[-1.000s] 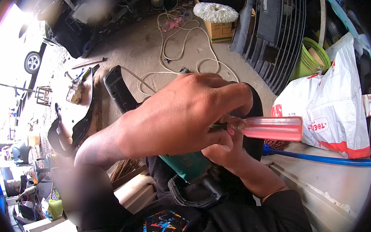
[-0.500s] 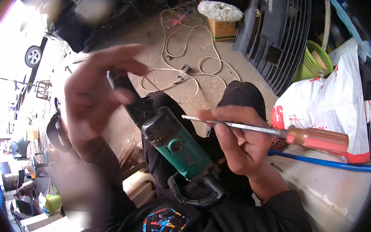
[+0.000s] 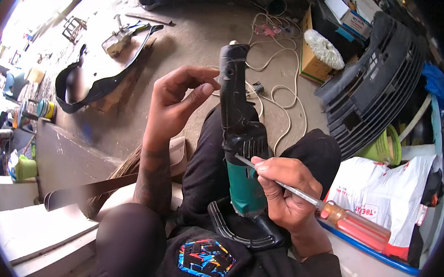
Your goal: The person disassembles the handle of a reciprocating saw using a screwdriver. The person uses a screwdriver to unscrew several screws from the green casing of the tool, eventually prying the two halves of the handle apart to reveal the internal wiring.
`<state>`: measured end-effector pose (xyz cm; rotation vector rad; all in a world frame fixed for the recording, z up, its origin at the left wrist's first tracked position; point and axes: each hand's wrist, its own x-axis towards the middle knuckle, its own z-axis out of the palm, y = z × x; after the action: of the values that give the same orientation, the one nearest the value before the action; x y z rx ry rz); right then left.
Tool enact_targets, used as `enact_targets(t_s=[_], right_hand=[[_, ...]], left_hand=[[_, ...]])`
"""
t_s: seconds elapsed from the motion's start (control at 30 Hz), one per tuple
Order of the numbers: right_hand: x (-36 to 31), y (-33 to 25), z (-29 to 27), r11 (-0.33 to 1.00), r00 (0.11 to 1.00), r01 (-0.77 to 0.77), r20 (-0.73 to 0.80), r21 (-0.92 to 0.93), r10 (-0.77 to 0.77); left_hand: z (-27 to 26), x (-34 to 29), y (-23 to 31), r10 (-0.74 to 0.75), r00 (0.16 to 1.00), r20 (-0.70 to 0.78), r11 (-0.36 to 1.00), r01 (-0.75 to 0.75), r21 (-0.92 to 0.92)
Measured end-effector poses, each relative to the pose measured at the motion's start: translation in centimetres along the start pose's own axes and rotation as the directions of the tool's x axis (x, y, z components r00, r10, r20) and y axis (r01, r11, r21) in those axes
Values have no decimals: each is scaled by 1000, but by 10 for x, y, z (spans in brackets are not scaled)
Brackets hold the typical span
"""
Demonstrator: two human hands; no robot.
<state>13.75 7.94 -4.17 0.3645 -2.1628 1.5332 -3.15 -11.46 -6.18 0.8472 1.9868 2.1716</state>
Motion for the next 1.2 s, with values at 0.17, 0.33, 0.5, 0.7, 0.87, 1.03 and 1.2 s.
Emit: enact_targets(t_s=[0.17, 0.33, 0.5, 0.7, 0.87, 1.03, 1.2], right_hand=[[2, -4, 8, 990, 999, 51, 20, -134, -49], [-2, -20, 11, 944, 999, 44, 12, -326, -42], [-1, -20, 6, 949, 990, 20, 137, -314, 24], [-8, -18, -3, 969, 994, -52, -78, 242, 73], [19, 5, -18, 944, 935, -205, -234, 259, 267], [10, 38, 4, 929, 937, -342, 23, -139, 348], [21, 21, 22, 773, 949, -223, 48, -593, 311]], left_hand=[[1, 0, -9, -63, 995, -76, 996, 58, -66], [-3, -3, -16, -52, 996, -72, 995, 46, -83], [-5, -4, -17, -41, 998, -54, 992, 34, -122], [4, -3, -29, -119, 993, -3, 965, 115, -237], [21, 12, -59, -177, 907, 381, 627, 402, -667], [37, 8, -86, -93, 900, 426, 348, 431, -833], [38, 8, -75, -100, 917, 386, 438, 389, -810]])
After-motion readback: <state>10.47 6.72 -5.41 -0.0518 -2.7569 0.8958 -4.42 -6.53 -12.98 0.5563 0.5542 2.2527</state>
